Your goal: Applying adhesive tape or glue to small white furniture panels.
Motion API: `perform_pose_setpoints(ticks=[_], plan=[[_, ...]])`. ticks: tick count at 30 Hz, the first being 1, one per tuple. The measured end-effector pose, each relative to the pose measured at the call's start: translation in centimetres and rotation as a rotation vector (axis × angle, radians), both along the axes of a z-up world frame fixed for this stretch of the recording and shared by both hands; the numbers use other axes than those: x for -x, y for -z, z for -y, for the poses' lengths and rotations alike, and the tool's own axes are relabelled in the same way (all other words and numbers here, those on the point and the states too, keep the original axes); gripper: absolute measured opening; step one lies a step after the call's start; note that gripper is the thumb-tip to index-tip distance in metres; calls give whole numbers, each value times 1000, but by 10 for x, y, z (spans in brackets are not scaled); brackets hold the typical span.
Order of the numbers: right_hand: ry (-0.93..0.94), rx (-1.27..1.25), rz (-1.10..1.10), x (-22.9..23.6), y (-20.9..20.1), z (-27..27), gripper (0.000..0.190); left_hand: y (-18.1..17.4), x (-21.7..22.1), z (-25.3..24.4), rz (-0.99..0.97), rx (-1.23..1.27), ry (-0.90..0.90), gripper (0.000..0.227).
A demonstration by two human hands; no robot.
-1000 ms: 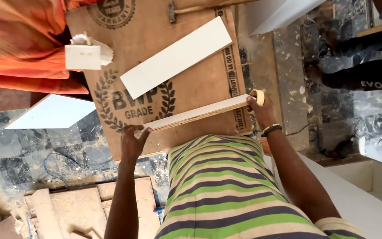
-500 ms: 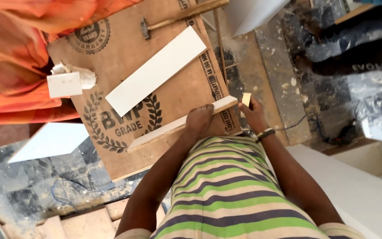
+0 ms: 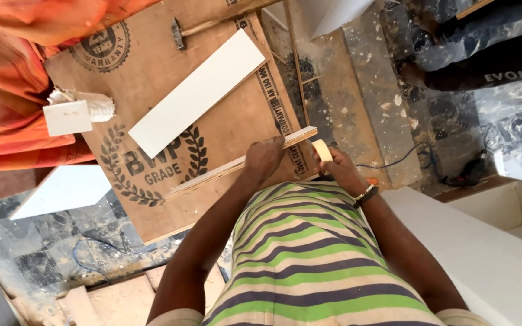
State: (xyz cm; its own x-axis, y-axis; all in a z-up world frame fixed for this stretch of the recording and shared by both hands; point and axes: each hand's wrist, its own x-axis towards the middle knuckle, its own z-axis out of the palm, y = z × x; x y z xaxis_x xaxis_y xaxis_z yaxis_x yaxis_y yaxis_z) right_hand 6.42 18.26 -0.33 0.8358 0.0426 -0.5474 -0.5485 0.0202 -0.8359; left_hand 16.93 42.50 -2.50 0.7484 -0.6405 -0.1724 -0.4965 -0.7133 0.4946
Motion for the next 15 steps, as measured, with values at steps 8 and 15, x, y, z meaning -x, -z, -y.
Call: perform_pose_setpoints(ticks=[8,15], plan=[[-49,-383,16,10,39,39,26,-13,1,8,-157,-78,-129,46],[220,-1009,57,-23,-46,15,40,-37,6,-8,-128,-32,-124,51]])
